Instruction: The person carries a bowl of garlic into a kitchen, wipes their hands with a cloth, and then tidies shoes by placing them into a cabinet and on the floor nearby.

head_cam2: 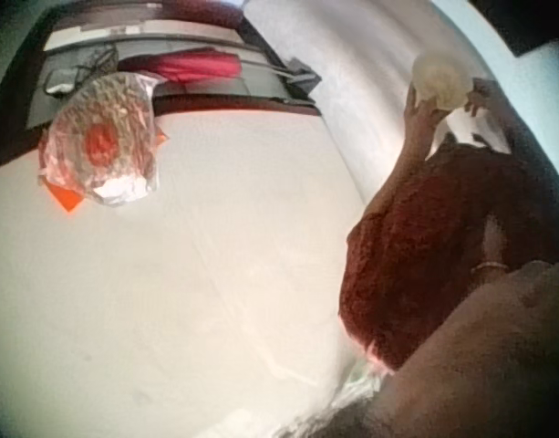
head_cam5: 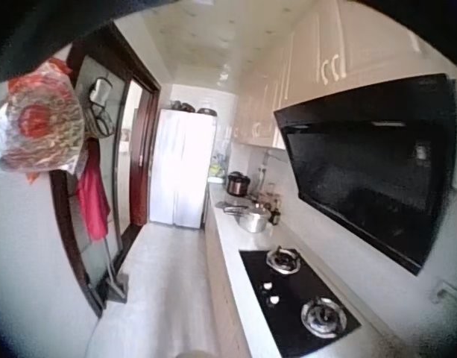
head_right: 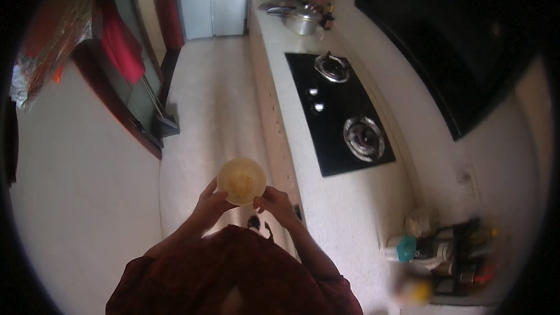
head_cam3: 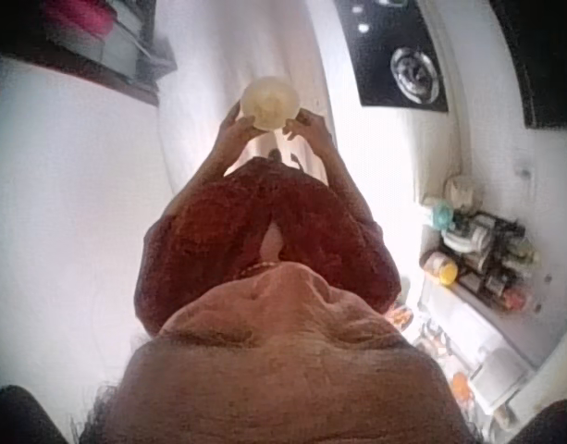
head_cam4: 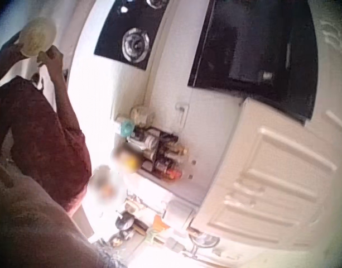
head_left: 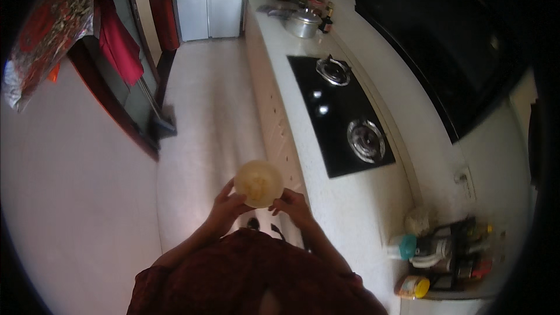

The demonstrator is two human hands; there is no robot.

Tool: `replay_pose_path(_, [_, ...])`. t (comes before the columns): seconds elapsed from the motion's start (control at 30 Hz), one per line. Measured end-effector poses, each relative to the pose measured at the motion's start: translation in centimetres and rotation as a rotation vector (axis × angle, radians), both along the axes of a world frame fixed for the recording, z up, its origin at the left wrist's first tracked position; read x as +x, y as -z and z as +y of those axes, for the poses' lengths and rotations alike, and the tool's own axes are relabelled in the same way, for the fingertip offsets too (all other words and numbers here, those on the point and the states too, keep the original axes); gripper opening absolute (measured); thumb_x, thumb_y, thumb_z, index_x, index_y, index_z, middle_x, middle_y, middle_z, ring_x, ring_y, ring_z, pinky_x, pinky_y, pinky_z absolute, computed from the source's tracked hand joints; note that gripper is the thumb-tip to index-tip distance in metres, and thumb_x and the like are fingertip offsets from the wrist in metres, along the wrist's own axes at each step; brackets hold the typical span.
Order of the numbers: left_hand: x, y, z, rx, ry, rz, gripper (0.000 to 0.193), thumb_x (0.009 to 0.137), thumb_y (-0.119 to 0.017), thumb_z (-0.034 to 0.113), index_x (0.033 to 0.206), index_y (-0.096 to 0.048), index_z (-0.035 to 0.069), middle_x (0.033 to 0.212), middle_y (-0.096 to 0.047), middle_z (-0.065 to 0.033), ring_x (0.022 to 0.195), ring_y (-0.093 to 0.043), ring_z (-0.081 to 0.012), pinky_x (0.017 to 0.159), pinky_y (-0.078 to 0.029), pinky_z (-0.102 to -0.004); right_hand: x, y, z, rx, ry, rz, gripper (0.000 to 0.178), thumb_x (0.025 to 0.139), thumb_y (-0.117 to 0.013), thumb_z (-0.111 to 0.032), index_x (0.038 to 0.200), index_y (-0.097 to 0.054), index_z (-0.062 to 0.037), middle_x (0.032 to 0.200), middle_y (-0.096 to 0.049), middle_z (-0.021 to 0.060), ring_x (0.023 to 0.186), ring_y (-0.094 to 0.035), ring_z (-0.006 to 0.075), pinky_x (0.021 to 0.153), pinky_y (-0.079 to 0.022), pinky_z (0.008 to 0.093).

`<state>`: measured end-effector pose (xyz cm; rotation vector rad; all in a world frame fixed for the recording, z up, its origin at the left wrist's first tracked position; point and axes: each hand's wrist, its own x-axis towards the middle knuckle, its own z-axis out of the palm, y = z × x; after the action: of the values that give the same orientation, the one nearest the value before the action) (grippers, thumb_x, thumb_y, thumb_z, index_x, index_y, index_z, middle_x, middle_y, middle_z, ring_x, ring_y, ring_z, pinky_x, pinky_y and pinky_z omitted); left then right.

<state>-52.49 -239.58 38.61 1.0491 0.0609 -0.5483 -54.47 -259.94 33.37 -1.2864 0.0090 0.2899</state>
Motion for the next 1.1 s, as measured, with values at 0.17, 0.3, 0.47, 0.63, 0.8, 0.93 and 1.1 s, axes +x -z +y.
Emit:
replay_pose_path(0.17, [9.7,-0.3,0.4,-0.056,-0.138,-0.034,0.059,0.085,-0.049,0.007,0.138,-0.023,0.004,0.123,-0.047,-0.0195,0.111,-0.051,-0.0318,0.094,-0.044,-0.0458,12.2,-0.9,0.1,0.042,-0.125,-0.016,0.03,0.084,-0.062,-0.015,0.109,-0.056,0.0025,0.089,-0.063,0.0072,0.076,-0.06,0.0139,0.063,-0.051,0.027])
replay_pose_path(0.3, [17.3,0.0,2.1,-0.067,-0.196,-0.03,0.058,0.085,-0.047,0.006,0.137,-0.023,0.003,0.123,-0.047,-0.0194,0.112,-0.051,-0.032,0.094,-0.044,-0.0461,20.9,-1.0,2.1,0.061,-0.178,-0.025,0.031,0.084,-0.062,-0.016,0.109,-0.056,0.0021,0.09,-0.063,0.0074,0.077,-0.06,0.0138,0.062,-0.05,0.0267])
replay_pose_path(0.47, [29.6,-0.1,4.3,-0.011,-0.138,-0.041,0.054,0.083,-0.043,0.008,0.135,-0.028,0.002,0.125,-0.044,-0.0186,0.113,-0.049,-0.0329,0.094,-0.043,-0.0456,32.3,-0.6,4.2,0.04,-0.149,-0.08,0.034,0.086,-0.061,-0.021,0.11,-0.055,0.0028,0.088,-0.062,0.0085,0.076,-0.061,0.0156,0.062,-0.051,0.0278])
replay_pose_path(0.63, [42.8,-2.9,7.8,-0.024,-0.075,-0.03,0.055,0.083,-0.043,0.008,0.135,-0.027,0.002,0.125,-0.044,-0.0189,0.114,-0.048,-0.0325,0.094,-0.044,-0.0444,44.2,-2.0,7.7,0.267,0.043,-0.009,0.031,0.088,-0.058,-0.022,0.102,-0.056,0.005,0.084,-0.062,0.0102,0.071,-0.061,0.017,0.059,-0.052,0.0297])
replay_pose_path(0.8, [53.3,-3.7,10.0,-0.076,-0.078,-0.02,0.058,0.084,-0.048,0.005,0.137,-0.025,0.003,0.118,-0.051,-0.0208,0.106,-0.055,-0.0305,0.091,-0.047,-0.0427,55.2,-0.8,10.8,0.08,0.287,0.07,0.027,0.09,-0.052,-0.021,0.091,-0.058,0.0052,0.074,-0.063,0.0117,0.06,-0.06,0.0183,0.052,-0.051,0.0295])
replay_pose_path(0.93, [60.8,-3.2,11.0,-0.014,-0.063,0.008,0.058,0.084,-0.049,0.004,0.137,-0.025,0.003,0.119,-0.05,-0.0204,0.106,-0.054,-0.0302,0.09,-0.048,-0.043,63.8,0.1,11.1,0.028,0.378,0.127,0.021,0.084,-0.06,-0.017,0.074,-0.056,0.0009,0.062,-0.054,0.0056,0.049,-0.051,0.0133,0.044,-0.046,0.0256])
replay_pose_path(1.1, [71.0,-1.6,11.3,0.03,-0.122,-0.07,0.058,0.083,-0.048,0.003,0.137,-0.026,0.003,0.12,-0.05,-0.0191,0.107,-0.054,-0.0306,0.089,-0.047,-0.0436,78.0,1.3,10.8,0.016,0.414,0.088,0.024,0.079,-0.063,-0.014,0.061,-0.051,-0.0037,0.054,-0.05,0.0043,0.045,-0.047,0.0118,0.042,-0.044,0.0258])
